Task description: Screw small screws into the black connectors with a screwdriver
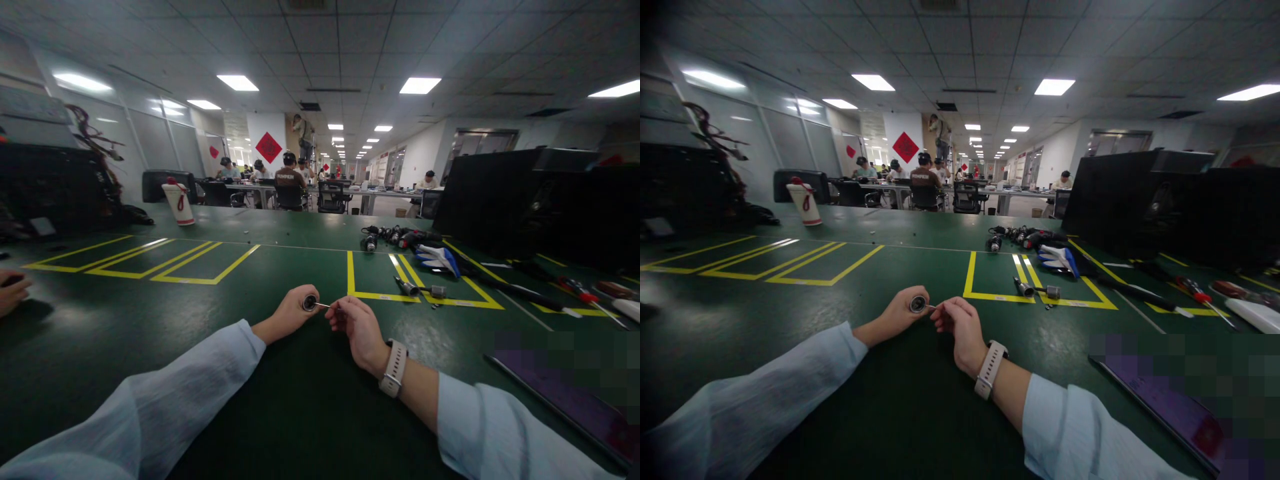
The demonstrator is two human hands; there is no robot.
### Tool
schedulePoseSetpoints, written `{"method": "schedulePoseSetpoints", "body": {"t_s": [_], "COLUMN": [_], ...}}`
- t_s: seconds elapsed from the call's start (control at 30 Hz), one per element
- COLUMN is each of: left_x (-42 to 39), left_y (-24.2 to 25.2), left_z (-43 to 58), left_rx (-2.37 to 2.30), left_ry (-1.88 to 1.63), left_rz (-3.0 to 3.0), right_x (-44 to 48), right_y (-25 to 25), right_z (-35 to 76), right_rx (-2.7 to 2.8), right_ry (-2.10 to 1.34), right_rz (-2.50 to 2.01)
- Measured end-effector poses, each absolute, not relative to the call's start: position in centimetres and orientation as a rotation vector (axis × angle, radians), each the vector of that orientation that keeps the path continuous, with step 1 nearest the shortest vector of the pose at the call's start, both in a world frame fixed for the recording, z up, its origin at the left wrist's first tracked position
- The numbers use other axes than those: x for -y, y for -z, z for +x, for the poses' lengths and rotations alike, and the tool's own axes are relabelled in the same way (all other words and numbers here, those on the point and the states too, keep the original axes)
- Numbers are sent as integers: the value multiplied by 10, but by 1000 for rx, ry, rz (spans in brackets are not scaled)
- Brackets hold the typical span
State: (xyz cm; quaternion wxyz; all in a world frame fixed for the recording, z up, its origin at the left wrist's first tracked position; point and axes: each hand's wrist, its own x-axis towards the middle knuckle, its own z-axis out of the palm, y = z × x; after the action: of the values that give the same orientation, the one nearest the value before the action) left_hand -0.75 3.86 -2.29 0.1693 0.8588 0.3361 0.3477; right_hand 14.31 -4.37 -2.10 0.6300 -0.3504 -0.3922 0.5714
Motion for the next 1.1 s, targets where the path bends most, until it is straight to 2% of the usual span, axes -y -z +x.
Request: {"method": "schedulePoseSetpoints", "body": {"t_s": [0.13, 0.53, 0.87, 1.1], "left_x": [-36, -43, -37, -37], "left_y": [21, 26, 22, 22], "left_z": [-7, -10, -7, -8], "left_rx": [-1016, -928, -1048, -1016], "left_ry": [-965, -995, -962, -975], "left_rz": [2500, 2382, 2464, 2491], "right_x": [47, 44, 49, 45], "right_y": [22, 19, 17, 18], "right_z": [140, 146, 141, 143], "right_rx": [1008, 859, 956, 893], "right_ry": [-1197, -1413, -1271, -1359], "right_rz": [-882, -810, -879, -854]}}
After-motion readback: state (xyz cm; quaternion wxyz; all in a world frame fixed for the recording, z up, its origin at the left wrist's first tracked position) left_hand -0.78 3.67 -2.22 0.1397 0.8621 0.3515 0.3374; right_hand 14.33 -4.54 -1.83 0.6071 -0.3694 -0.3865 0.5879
